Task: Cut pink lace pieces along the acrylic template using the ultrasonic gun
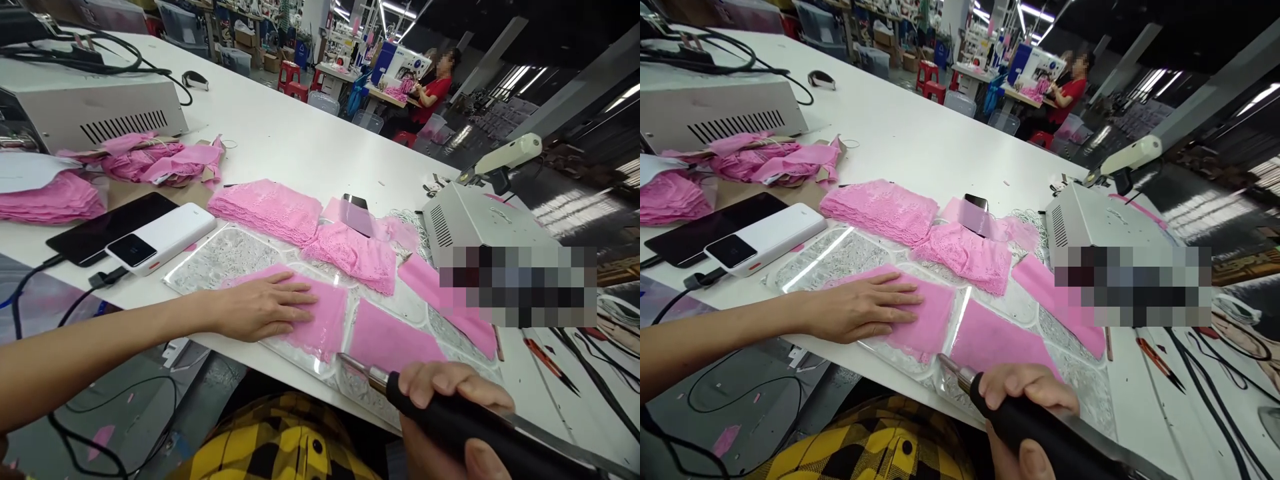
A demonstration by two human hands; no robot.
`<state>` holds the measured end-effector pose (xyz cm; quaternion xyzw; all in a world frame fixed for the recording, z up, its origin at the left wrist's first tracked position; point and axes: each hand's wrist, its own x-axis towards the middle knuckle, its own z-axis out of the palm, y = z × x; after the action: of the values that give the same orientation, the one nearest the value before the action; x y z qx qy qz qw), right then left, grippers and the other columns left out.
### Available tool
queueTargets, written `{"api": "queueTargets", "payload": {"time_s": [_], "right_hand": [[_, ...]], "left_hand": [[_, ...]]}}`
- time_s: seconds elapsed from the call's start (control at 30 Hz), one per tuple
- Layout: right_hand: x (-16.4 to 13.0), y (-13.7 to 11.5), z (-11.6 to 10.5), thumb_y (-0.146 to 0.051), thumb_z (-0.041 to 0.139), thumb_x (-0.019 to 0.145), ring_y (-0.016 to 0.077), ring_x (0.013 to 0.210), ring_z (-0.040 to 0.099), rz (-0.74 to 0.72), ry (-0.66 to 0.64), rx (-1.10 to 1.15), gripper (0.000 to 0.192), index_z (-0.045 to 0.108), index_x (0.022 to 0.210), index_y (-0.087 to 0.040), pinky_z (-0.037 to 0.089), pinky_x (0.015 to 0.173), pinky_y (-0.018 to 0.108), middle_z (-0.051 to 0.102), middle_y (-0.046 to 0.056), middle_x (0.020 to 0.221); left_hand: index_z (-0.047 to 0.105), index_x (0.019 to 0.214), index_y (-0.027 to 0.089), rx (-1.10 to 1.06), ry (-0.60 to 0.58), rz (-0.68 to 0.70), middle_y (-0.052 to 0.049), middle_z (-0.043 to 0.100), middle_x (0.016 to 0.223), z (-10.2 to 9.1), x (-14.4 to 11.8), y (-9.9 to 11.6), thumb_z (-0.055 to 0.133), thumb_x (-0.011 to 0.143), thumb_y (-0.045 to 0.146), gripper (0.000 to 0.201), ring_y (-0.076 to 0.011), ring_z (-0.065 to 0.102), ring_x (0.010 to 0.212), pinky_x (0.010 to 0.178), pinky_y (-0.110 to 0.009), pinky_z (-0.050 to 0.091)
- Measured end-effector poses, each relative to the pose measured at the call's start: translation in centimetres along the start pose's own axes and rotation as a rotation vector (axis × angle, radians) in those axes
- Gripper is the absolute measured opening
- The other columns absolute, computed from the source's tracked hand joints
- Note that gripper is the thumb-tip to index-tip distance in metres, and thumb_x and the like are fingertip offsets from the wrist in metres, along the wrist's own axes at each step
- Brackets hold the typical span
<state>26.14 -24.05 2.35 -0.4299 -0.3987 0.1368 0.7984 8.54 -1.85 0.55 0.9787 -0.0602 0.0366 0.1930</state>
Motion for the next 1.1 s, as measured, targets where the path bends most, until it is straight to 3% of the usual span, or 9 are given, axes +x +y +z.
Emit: {"api": "queueTargets", "payload": {"time_s": [0.13,0.33,0.5,0.63,0.8,0.97,1.1], "right_hand": [[0.4,-0.6,0.1,-0.03,0.055,0.08,0.0124,0.061,0.05,-0.016,0.064,-0.031,0.018,0.057,0.094,-0.018,0.046,0.055,0.032,0.05,0.0,0.081],[0.8,-0.1,1.1,-0.032,0.054,0.081,0.0119,0.061,0.052,-0.013,0.055,-0.023,0.019,0.056,0.094,-0.019,0.046,0.056,0.031,0.05,-0.001,0.08],[0.8,0.2,0.6,-0.031,0.053,0.08,0.0124,0.06,0.051,-0.048,0.057,-0.053,0.019,0.055,0.094,-0.019,0.045,0.054,0.031,0.05,-0.001,0.079],[1.1,0.0,0.0,-0.03,0.052,0.078,0.0128,0.06,0.051,-0.059,0.068,-0.064,0.02,0.056,0.093,-0.018,0.045,0.054,0.032,0.049,0.0,0.08],[1.3,-0.3,0.0,-0.03,0.053,0.078,0.0126,0.06,0.05,-0.04,0.085,-0.068,0.018,0.056,0.092,-0.019,0.045,0.054,0.032,0.05,-0.001,0.079],[1.3,-0.3,0.7,-0.033,0.054,0.077,0.0128,0.059,0.049,-0.001,0.109,-0.069,0.019,0.056,0.09,-0.02,0.044,0.055,0.032,0.049,-0.001,0.079],[1.4,-0.2,0.8,-0.031,0.053,0.077,0.0126,0.059,0.048,-0.025,0.109,-0.066,0.018,0.057,0.09,-0.019,0.042,0.054,0.031,0.049,-0.001,0.078]], "left_hand": [[0.062,0.128,0.018,-0.01,0.03,0.049,-0.009,0.055,0.141,-0.4,1.5,0.1,0.038,0.103,0.027,0.036,-0.0229,0.043,0.138,0.122,-0.044,0.016],[0.05,0.14,0.02,0.008,0.011,0.098,-0.009,0.041,0.151,-0.2,6.0,0.0,0.04,0.102,0.022,0.04,-0.0249,0.033,0.144,0.121,-0.047,0.016],[0.069,0.113,0.022,-0.091,0.043,0.161,-0.007,0.052,0.144,0.7,8.5,-0.4,0.051,0.096,0.014,0.026,-0.0269,0.039,0.14,0.12,-0.048,0.023],[0.073,0.092,0.018,-0.152,0.088,0.176,-0.009,0.062,0.132,1.2,8.9,-0.5,0.056,0.094,0.014,0.017,-0.0269,0.048,0.134,0.116,-0.044,0.033],[0.072,0.091,0.014,-0.226,0.151,0.164,-0.012,0.066,0.125,1.2,8.4,-0.7,0.053,0.095,0.013,0.019,-0.0231,0.054,0.127,0.108,-0.033,0.044],[0.071,0.102,0.013,-0.242,0.155,0.155,-0.015,0.061,0.131,1.3,8.3,-0.7,0.058,0.093,0.016,0.016,-0.0281,0.051,0.13,0.11,-0.041,0.042],[0.073,0.086,0.017,-0.272,0.166,0.137,-0.011,0.065,0.126,1.8,8.7,-0.6,0.061,0.089,0.013,0.013,-0.027,0.052,0.129,0.112,-0.042,0.04]]}}
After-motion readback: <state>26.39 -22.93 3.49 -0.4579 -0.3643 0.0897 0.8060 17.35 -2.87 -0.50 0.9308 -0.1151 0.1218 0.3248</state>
